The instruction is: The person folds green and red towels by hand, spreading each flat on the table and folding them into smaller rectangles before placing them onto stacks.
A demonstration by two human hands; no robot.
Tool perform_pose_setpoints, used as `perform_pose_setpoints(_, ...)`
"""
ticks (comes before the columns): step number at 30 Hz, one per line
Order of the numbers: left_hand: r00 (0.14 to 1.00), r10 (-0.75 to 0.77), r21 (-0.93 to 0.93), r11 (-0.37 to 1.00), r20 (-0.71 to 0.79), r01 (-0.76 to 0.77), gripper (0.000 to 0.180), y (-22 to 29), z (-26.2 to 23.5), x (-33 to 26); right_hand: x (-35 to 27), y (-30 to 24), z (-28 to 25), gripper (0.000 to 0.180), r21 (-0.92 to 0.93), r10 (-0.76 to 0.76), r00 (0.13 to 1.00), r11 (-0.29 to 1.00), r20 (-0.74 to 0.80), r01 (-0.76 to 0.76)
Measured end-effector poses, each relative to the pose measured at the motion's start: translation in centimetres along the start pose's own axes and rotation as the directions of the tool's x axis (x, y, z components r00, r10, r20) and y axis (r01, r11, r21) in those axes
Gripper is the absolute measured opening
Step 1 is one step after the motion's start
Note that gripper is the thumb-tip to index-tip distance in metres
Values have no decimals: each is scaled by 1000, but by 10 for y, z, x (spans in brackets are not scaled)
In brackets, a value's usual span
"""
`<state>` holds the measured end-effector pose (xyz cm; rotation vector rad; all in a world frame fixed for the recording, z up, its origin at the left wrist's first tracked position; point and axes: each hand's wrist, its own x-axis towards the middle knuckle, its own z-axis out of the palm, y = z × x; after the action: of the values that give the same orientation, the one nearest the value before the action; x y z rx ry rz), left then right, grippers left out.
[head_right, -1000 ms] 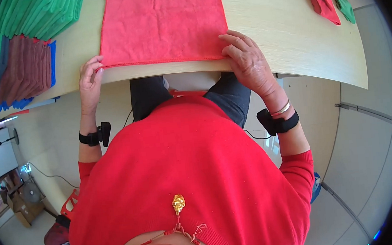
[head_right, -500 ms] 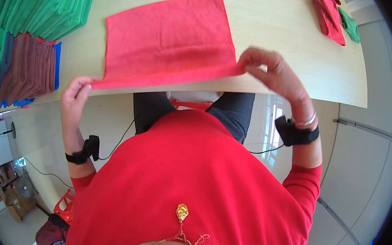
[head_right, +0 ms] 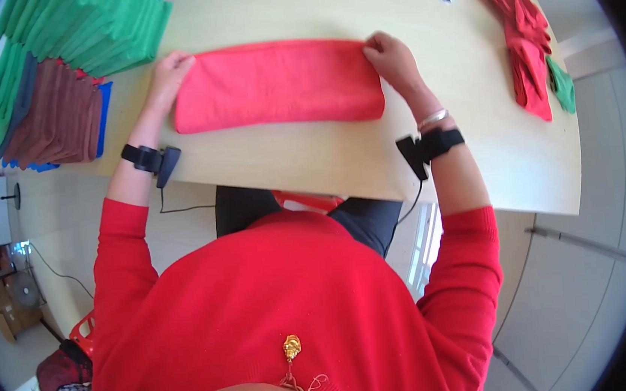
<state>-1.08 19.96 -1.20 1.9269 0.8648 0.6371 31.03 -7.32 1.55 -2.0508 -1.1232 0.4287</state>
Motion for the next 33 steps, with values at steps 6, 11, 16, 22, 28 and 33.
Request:
perform_pose_setpoints(6, 990, -3, 111, 994, -143, 19, 24, 10, 38, -18, -41, 37, 2, 43, 418, 127, 991, 899, 35, -130)
perform_pose_setpoints(11, 958, 29, 90, 996, -286, -3, 41, 3, 27, -64, -106, -2, -1, 52, 502, 302, 950, 812, 75, -298)
perform_pose_setpoints(16, 942, -72, 109, 988, -327, 113, 42, 30, 25, -111, -117, 22, 27, 49, 457, 140, 983, 886, -117, -72)
perform_pose_setpoints(22, 824, 161, 251, 968, -543, -23, 36, 19, 45, -118, -108, 9, 45, 39, 322, 67, 954, 946, -293, 32)
perform_pose_setpoints(28, 800, 236, 343, 938, -552, -40, 32, 18, 52, -138, -135, -8, 43, 34, 69, 19, 934, 998, -358, 6)
perform_pose_setpoints(33, 796, 292, 357, 929, -531, -103, 14, 29, 62, -143, -158, -16, 36, 35, -89, 9, 908, 995, -418, -51)
